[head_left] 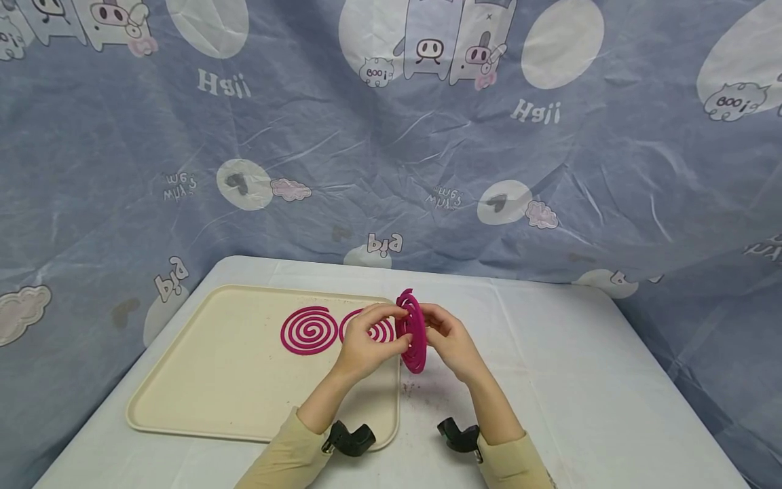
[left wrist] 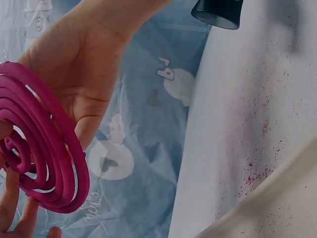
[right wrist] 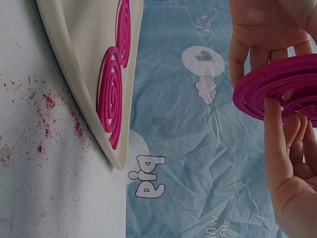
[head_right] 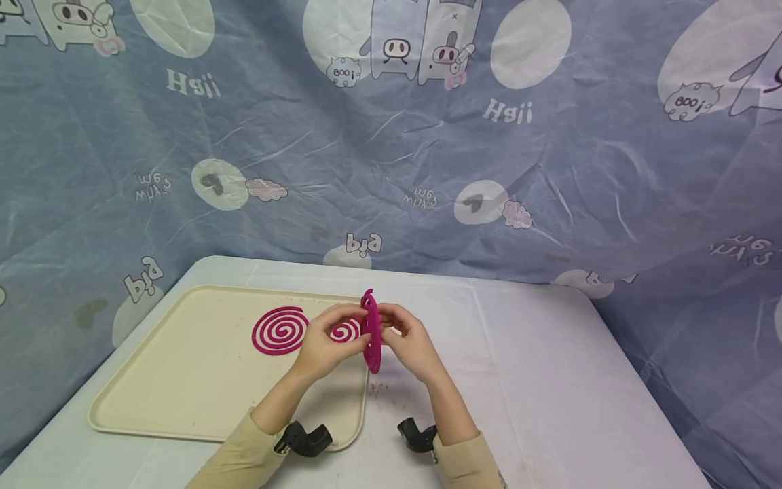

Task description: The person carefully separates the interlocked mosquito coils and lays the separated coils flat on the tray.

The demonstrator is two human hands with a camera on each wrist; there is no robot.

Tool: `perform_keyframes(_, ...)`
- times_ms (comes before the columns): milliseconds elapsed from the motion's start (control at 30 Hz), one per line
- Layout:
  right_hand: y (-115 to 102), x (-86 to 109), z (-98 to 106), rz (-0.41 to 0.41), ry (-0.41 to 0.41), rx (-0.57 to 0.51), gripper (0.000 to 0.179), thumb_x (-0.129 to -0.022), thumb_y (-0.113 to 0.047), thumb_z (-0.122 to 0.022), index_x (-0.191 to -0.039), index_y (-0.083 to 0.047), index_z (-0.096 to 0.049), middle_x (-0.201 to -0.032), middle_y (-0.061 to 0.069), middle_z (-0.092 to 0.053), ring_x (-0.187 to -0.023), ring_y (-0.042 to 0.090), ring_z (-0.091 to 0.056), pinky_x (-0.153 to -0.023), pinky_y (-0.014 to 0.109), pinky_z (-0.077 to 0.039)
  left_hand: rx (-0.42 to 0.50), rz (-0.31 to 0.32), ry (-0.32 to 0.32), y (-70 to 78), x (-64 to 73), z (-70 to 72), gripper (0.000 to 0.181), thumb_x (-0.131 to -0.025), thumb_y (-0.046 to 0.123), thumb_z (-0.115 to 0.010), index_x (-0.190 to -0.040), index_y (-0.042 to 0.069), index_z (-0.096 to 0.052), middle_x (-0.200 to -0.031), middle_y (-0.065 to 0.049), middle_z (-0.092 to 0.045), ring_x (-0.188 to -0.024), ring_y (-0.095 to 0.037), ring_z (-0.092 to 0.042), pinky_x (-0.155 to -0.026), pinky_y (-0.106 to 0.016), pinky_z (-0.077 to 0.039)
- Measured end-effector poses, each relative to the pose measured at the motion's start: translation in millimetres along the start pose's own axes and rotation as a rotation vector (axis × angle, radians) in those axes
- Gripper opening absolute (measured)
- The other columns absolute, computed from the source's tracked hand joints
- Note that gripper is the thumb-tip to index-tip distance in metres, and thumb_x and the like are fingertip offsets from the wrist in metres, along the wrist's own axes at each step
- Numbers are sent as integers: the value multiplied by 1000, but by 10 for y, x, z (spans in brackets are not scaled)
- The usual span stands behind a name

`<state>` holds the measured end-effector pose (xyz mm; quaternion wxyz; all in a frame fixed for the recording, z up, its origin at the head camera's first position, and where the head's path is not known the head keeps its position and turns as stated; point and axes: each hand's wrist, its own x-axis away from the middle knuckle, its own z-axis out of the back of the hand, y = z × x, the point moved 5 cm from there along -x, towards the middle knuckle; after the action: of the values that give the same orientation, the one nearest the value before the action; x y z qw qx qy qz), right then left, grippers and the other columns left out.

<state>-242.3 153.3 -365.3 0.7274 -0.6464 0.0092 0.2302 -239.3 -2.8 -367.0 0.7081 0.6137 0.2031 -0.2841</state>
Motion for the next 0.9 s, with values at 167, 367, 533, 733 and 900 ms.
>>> perform_keyframes(167,-1,-5,-9,7,4,-24,36,-88,4,-45,-123,10,-49,-106,27,-55,-90,13,-58,-77,26,-53,37,16,1,81,-1,-7,35,-70,-3,-77,-103,4,-68,-96,-11,-65,-95,-21,-59,-88,-52,-44)
perform_keyframes(367,17,-7,-14,6,1,-55,37,-87,3,-45,-123,10,-48,-106,22,-56,-90,13,-59,-77,27,-54,52,31,1,363,-14,32,31,-71,-7,-72,-101,-6,-65,-95,-19,-62,-93,-30,-58,-84,-53,-47)
perform_keyframes(533,17,-1,-10,16,-4,-57,37,-87,1,-46,-123,10,-48,-107,21,-57,-92,13,-59,-78,28,-53,67,31,-19,399,-14,23,31,-71,-8,-71,-102,-7,-64,-97,-20,-61,-94,-32,-57,-82,-53,-48)
perform_keyframes(733,1,6,-5,45,-12,-83,37,-86,4,-47,-122,10,-44,-101,11,-56,-90,12,-57,-76,25,-53,84,24,-35,407,-17,17,33,-71,-10,-72,-103,-8,-63,-99,-21,-59,-94,-36,-56,-80,-54,-49)
perform_keyframes(900,-20,0,-8,85,-41,-104,43,-86,6,-48,-127,7,-38,-101,19,-57,-89,13,-60,-75,28,-53,85,41,-24,401,-20,13,32,-71,-10,-72,-102,-8,-63,-100,-22,-56,-95,-39,-55,-81,-53,-49)
